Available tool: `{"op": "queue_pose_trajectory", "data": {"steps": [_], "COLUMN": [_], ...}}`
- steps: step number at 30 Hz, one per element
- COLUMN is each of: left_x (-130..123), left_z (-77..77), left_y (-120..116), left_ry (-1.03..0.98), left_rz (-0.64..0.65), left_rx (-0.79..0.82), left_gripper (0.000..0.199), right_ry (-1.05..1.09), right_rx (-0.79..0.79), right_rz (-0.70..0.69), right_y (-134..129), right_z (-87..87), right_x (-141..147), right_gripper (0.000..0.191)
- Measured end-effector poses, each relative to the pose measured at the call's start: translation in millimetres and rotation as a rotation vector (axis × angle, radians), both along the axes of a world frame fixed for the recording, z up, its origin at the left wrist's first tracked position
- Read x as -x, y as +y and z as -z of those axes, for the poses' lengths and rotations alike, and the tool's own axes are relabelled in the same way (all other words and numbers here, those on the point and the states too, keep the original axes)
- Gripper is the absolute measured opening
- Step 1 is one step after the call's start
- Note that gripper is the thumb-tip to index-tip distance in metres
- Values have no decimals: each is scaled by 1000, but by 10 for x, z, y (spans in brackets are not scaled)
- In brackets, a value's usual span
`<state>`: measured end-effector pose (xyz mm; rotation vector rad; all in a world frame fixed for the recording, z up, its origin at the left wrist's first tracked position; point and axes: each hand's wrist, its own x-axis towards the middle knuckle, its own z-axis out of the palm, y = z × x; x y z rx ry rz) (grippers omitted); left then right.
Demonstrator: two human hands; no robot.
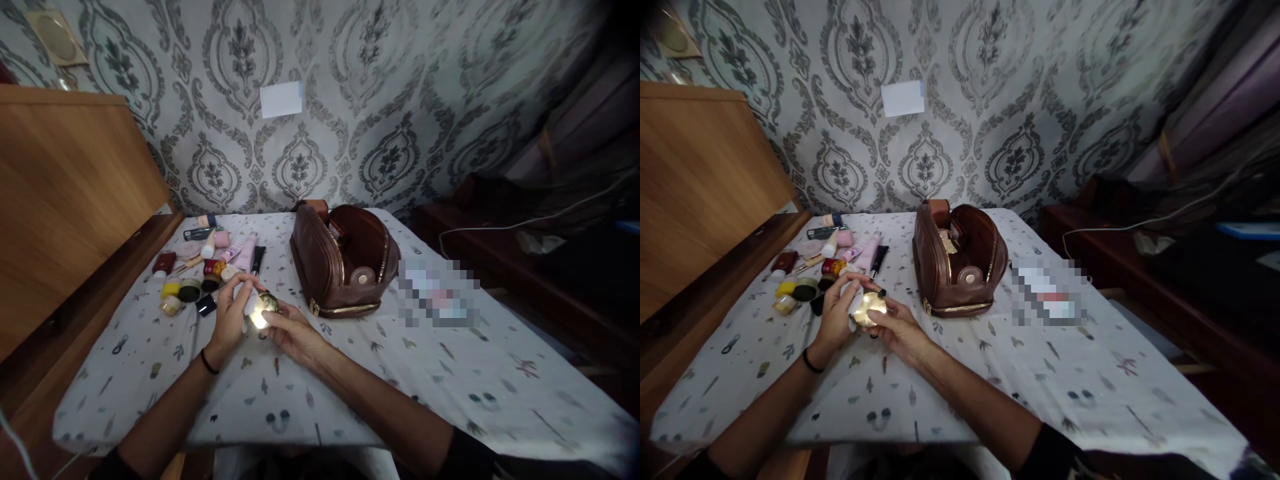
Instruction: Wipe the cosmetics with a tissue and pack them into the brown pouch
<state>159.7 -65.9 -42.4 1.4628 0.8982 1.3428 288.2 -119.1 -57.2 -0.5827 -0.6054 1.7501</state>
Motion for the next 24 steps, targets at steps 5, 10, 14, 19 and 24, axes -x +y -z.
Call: {"op": "queue_pose_trajectory", "data": {"steps": [5,10,14,19,24], "left_x": [9,1,-3,-3,1], "left_z": [27,26,-15,-66,-67], "left_y": [70,71,27,-18,-28], "left_ry": [-45,-66,-13,154,172], "left_rz": [-55,69,171,75,4], "left_rx": [42,159,158,-19,-86], "left_gripper": [15,22,29,25,21], "right_ry": [-63,-105,-103,-99,-206], "right_rx": [6,54,65,36,-39], "right_rz": [-9,-45,-13,48,73], "right_y": [22,43,43,19,-3], "right_z": [81,138,113,85,113], "right_x": [-46,-75,-63,-22,-5], "right_gripper": [50,54,55,54,62]}}
